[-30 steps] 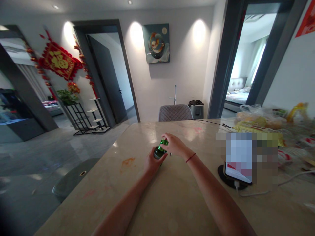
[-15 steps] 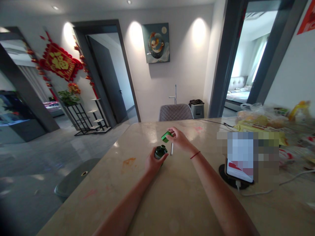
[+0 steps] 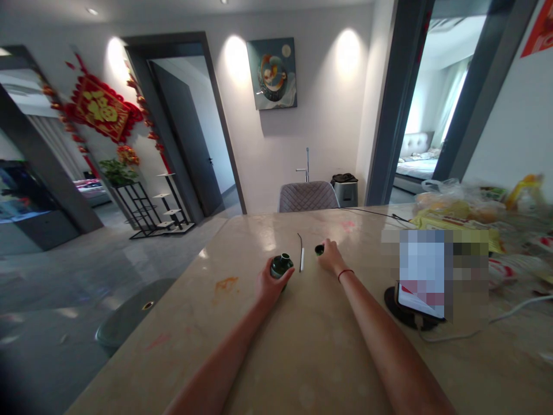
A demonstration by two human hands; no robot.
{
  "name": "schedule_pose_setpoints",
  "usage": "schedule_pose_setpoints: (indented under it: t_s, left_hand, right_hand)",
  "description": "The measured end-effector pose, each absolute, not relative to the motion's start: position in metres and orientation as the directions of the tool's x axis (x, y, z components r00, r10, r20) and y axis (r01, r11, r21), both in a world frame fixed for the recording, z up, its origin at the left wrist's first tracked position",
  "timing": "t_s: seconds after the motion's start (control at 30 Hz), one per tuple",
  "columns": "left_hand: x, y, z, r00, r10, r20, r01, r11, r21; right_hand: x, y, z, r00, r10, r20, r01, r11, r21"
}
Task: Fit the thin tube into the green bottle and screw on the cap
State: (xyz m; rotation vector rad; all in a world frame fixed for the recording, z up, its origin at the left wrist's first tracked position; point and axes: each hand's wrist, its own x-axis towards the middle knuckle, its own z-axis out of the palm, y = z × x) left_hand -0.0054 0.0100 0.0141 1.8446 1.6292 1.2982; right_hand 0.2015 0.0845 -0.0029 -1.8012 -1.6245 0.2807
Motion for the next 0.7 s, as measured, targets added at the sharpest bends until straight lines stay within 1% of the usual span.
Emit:
schedule_pose_setpoints:
  t_s: [0.1, 0.17, 0.23, 0.3, 0.33, 0.37, 0.43, 0.53, 0.6, 0.7]
  left_hand:
    - [-0.006, 0.01, 0.014, -0.071, 0.917, 0.393, 0.567, -0.287, 0.772]
    - [-0.006, 0.01, 0.015, -0.063, 0.919, 0.389, 0.57, -0.287, 0.77]
    - [-0.006, 0.01, 0.015, -0.067, 0.918, 0.39, 0.583, -0.281, 0.762]
    - [-0.006, 0.01, 0.014, -0.077, 0.913, 0.4, 0.597, -0.279, 0.752]
    - [-0.005, 0.011, 0.013, -0.08, 0.909, 0.408, 0.604, -0.282, 0.746]
    - [-0.005, 0.012, 0.012, -0.081, 0.906, 0.416, 0.61, -0.284, 0.739]
    - [-0.005, 0.014, 0.008, -0.072, 0.904, 0.422, 0.605, -0.297, 0.739]
    - [-0.005, 0.019, 0.0, -0.047, 0.915, 0.402, 0.533, -0.317, 0.785]
    - [-0.004, 0.022, -0.005, -0.04, 0.921, 0.389, 0.481, -0.323, 0.815]
    - [-0.004, 0.026, -0.009, -0.042, 0.929, 0.368, 0.441, -0.313, 0.841]
  right_hand:
    - [0.203, 0.079, -0.003, 0.222, 0.951, 0.214, 0.865, -0.091, -0.493]
    - [0.199, 0.073, 0.003, 0.232, 0.944, 0.234, 0.906, -0.123, -0.405]
    - [0.191, 0.067, 0.012, 0.205, 0.907, 0.367, 0.949, -0.092, -0.301]
    - [0.18, 0.061, 0.024, 0.123, 0.851, 0.511, 0.978, -0.018, -0.207]
    - [0.174, 0.058, 0.029, 0.073, 0.834, 0.546, 0.985, 0.027, -0.173]
    - [0.169, 0.057, 0.033, 0.018, 0.834, 0.551, 0.986, 0.077, -0.149]
    - [0.159, 0.055, 0.037, -0.118, 0.867, 0.483, 0.972, 0.2, -0.122]
    - [0.152, 0.057, 0.032, -0.315, 0.893, 0.323, 0.923, 0.366, -0.113]
    - [0.151, 0.058, 0.026, -0.377, 0.893, 0.245, 0.907, 0.41, -0.099]
    - [0.152, 0.057, 0.021, -0.404, 0.899, 0.172, 0.905, 0.42, -0.069]
